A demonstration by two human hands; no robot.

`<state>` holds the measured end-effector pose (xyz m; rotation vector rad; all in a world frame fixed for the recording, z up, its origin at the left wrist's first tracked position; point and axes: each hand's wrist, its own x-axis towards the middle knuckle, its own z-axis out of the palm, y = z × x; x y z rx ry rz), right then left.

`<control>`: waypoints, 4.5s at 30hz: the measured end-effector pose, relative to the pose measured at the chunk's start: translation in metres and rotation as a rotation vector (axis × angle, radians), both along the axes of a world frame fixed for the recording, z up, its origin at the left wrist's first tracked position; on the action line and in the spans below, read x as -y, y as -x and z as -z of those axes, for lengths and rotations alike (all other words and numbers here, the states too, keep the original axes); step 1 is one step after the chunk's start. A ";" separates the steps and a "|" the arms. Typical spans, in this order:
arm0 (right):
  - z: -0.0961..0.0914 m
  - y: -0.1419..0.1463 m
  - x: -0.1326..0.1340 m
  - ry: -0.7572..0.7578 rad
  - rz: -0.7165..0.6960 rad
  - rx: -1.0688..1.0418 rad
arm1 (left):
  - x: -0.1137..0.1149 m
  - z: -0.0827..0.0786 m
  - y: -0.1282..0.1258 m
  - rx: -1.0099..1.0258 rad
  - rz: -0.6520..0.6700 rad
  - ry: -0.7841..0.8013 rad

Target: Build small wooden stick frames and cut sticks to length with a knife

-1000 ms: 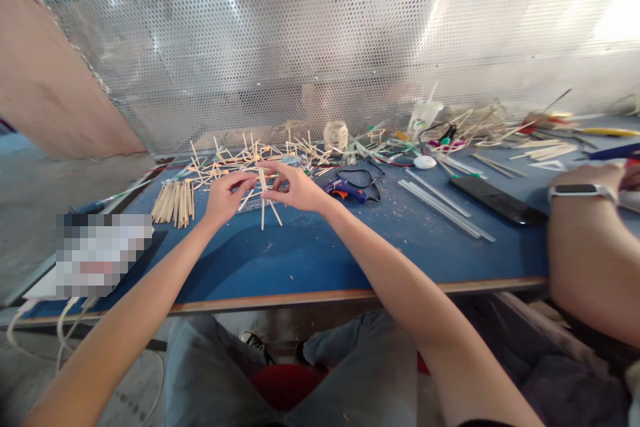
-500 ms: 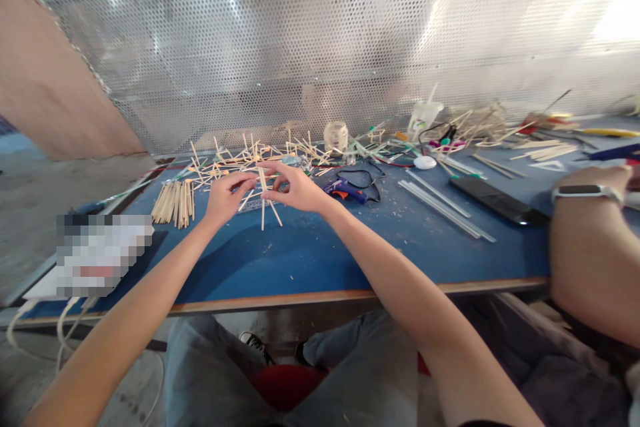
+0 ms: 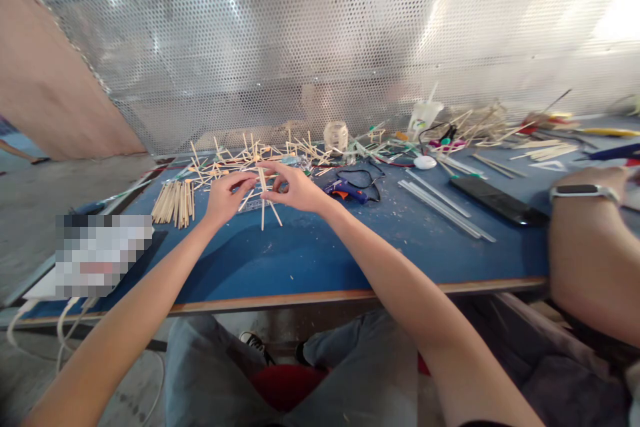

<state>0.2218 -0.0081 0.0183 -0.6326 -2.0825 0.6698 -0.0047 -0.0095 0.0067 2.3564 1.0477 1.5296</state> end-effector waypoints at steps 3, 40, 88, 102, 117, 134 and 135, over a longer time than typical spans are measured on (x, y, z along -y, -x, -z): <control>0.000 0.000 0.000 0.005 0.001 0.001 | 0.000 0.000 0.000 -0.001 -0.001 0.001; 0.003 -0.001 -0.002 -0.006 0.001 0.000 | 0.000 0.000 -0.001 -0.005 0.022 -0.011; 0.004 0.001 0.000 0.068 -0.004 -0.031 | -0.003 0.002 0.000 -0.024 0.024 -0.023; 0.004 0.001 -0.001 0.072 -0.004 -0.022 | -0.003 0.002 0.000 -0.007 0.026 0.008; 0.006 0.001 -0.003 0.063 0.004 -0.027 | 0.005 -0.004 0.000 0.110 -0.104 -0.049; 0.002 -0.001 0.001 0.018 0.045 0.012 | 0.017 -0.011 -0.002 0.132 0.034 0.428; 0.002 -0.001 0.001 0.010 0.048 0.013 | 0.016 -0.009 -0.002 0.143 0.071 0.480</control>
